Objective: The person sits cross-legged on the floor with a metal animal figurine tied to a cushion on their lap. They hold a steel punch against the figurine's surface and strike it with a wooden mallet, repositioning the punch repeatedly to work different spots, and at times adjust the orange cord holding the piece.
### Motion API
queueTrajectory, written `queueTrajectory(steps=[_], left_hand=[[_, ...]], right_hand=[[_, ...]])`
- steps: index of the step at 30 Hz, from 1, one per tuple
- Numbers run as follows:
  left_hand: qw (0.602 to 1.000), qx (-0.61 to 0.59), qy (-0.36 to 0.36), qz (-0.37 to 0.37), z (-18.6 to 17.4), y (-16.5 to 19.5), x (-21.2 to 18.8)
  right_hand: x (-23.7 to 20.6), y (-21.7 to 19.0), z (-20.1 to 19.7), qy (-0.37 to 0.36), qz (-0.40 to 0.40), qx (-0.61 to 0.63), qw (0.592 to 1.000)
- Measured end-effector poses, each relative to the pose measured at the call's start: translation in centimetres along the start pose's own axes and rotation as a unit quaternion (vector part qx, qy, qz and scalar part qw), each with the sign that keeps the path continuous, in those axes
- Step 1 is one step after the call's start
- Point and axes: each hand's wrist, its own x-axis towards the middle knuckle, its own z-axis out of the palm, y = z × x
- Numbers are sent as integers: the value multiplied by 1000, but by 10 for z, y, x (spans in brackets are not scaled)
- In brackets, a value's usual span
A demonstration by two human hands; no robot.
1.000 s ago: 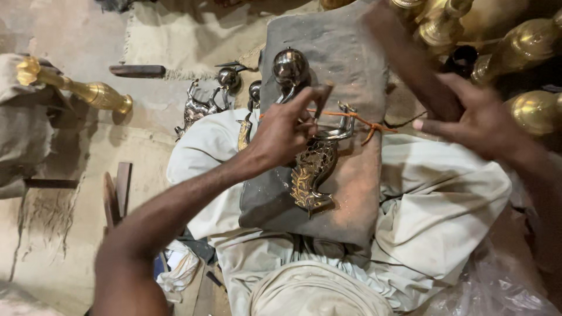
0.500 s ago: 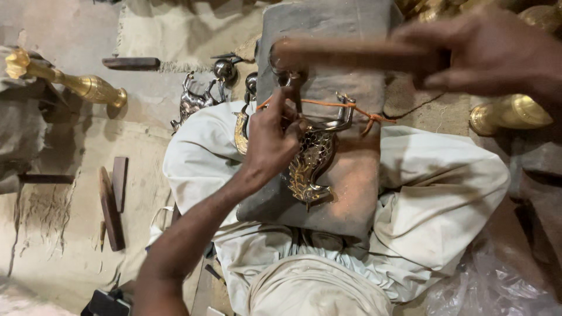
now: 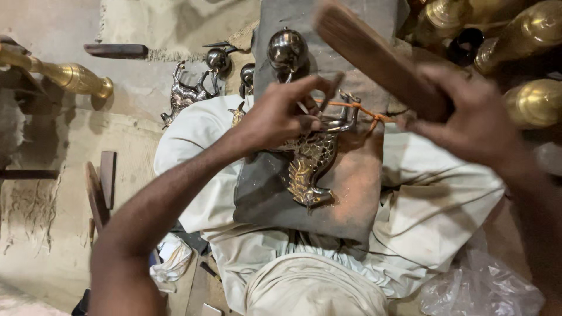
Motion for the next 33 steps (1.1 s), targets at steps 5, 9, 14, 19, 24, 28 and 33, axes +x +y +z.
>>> queueTrajectory(steps=[5, 9, 14, 19, 24, 28, 33], left_hand=[[989, 124, -45, 72, -5, 6, 13], [982, 149, -69, 89, -8, 7, 18], [981, 144, -69, 107, -5, 5, 22], [974, 157, -111, 119, -9, 1, 25], [966, 137, -147, 160, -12, 5, 34], [938, 203, -266, 89, -13, 14, 41], [932, 187, -261, 167, -24, 14, 40]], right_hand=[[-49, 10, 47, 70, 99, 72, 990], [-72, 14, 69, 121, 154, 122, 973], [-95, 27, 82, 85, 266, 134, 951], [-114, 20, 100, 139, 239, 84, 957], [-138, -1, 135, 171, 298, 113, 933], [-161, -12, 163, 213, 298, 135, 920], [-167, -21, 179, 278, 241, 245, 897]])
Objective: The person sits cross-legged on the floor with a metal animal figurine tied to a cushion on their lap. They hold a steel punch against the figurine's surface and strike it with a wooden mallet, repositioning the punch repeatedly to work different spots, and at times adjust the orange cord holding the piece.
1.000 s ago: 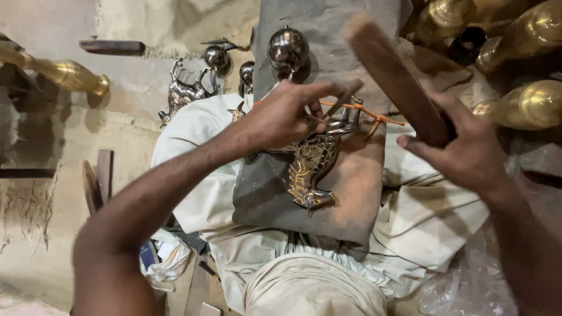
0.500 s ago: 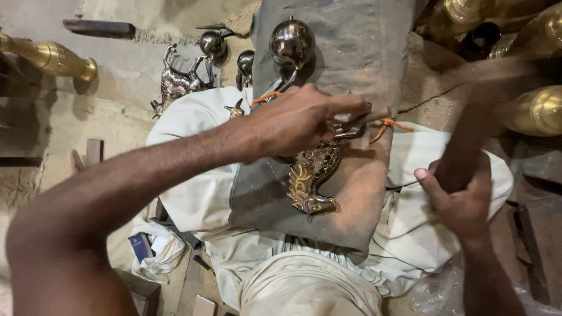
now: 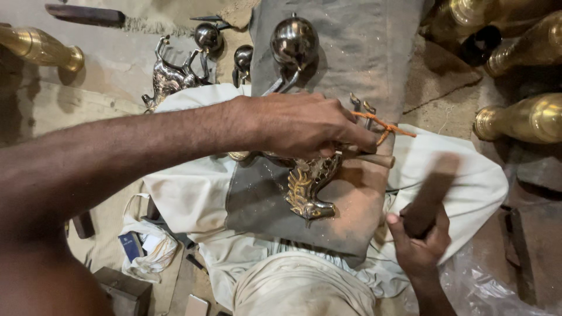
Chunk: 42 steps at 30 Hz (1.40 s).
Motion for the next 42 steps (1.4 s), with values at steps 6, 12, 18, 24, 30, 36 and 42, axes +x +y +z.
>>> queueTrajectory(steps=[6, 12, 18, 24, 30, 36, 42], left_hand=[[1000, 6, -7, 15, -3, -5, -1], [998, 26, -50, 37, -7, -3, 2], [996, 53, -52, 44, -8, 4, 0], [993, 80, -86, 11, -5, -1, -5], [993, -79, 53, 74, -6, -28, -4], [998, -54, 7, 43, -8, -35, 6], [998, -56, -2, 29, -14, -31, 7]], right_hand=[[6, -4, 2, 35, -3, 31, 999], [13, 3, 2, 29, -45, -53, 997], [27, 2, -5, -165, -205, -343, 902], [12, 4, 15, -4, -118, -177, 977], [22, 1, 29, 81, -49, 15, 995], [32, 0, 20, 50, -15, -124, 991], [39, 6, 12, 44, -7, -107, 993]])
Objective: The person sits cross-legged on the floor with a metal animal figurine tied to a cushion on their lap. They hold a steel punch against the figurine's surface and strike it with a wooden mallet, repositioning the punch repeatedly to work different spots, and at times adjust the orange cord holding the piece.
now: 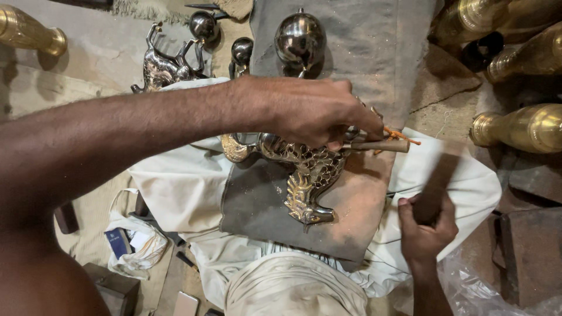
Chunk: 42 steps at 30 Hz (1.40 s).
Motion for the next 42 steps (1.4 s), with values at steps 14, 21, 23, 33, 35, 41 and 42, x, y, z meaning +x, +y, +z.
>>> queueTrajectory(steps=[14, 21, 23, 33, 35, 41, 42], left_hand=[[986, 29, 134, -100, 27, 15, -13], [946, 22, 292, -142, 52, 18, -30], [932, 13, 320, -169, 61, 23, -33], [842, 12, 505, -189, 100, 47, -47], [833, 23, 519, -190, 104, 47, -48], [799, 4, 558, -226, 118, 46, -47], [798, -1, 553, -238, 119, 44, -47]], right_hand=[[80, -13, -26, -151, 36, 34, 987], [169, -72, -42, -268, -145, -28, 952], [180, -91, -49, -301, -130, -76, 942], [234, -177, -45, -278, -402, -258, 834], [234, -188, -42, -306, -383, -310, 815], [234, -226, -31, -387, -224, -348, 824], [234, -230, -31, -396, -248, -405, 786]])
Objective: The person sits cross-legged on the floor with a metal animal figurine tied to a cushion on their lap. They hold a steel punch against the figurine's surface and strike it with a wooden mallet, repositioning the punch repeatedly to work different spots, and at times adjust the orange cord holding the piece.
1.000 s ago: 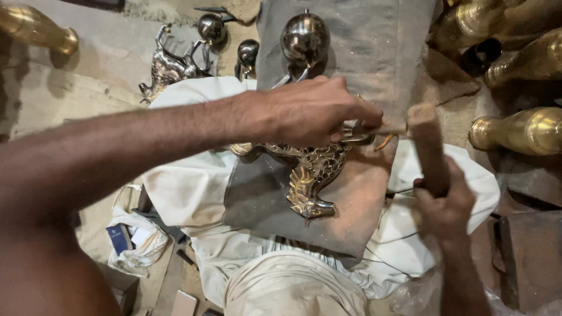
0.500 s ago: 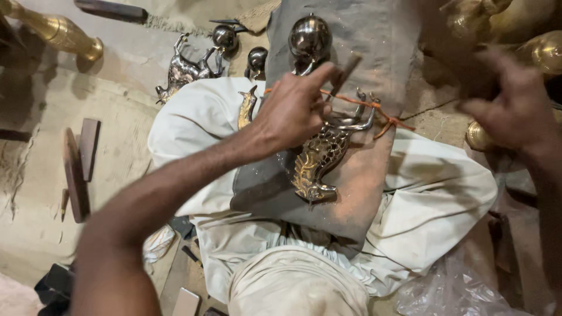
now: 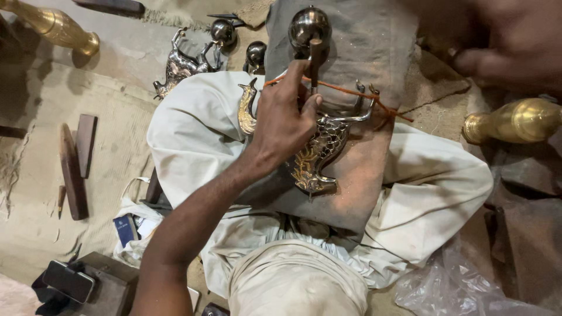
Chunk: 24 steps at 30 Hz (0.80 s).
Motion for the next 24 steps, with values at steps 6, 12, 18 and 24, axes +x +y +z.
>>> queueTrajectory(steps=[6, 12, 18, 24], left_hand=[[996, -75, -40, 26, -9, -18, 24], [972, -41, -230, 26, -12, -14, 49], [965, -27, -244, 95, -14, -8, 55], [961, -24, -249, 115, -12, -12, 60]], right_hand=[[-17, 3, 6, 144, -114, -7, 983], [-32, 9, 55, 161, -89, 143, 972], [-54, 7, 103, 185, 66, 345, 918], [-72, 24, 140, 184, 77, 299, 933]])
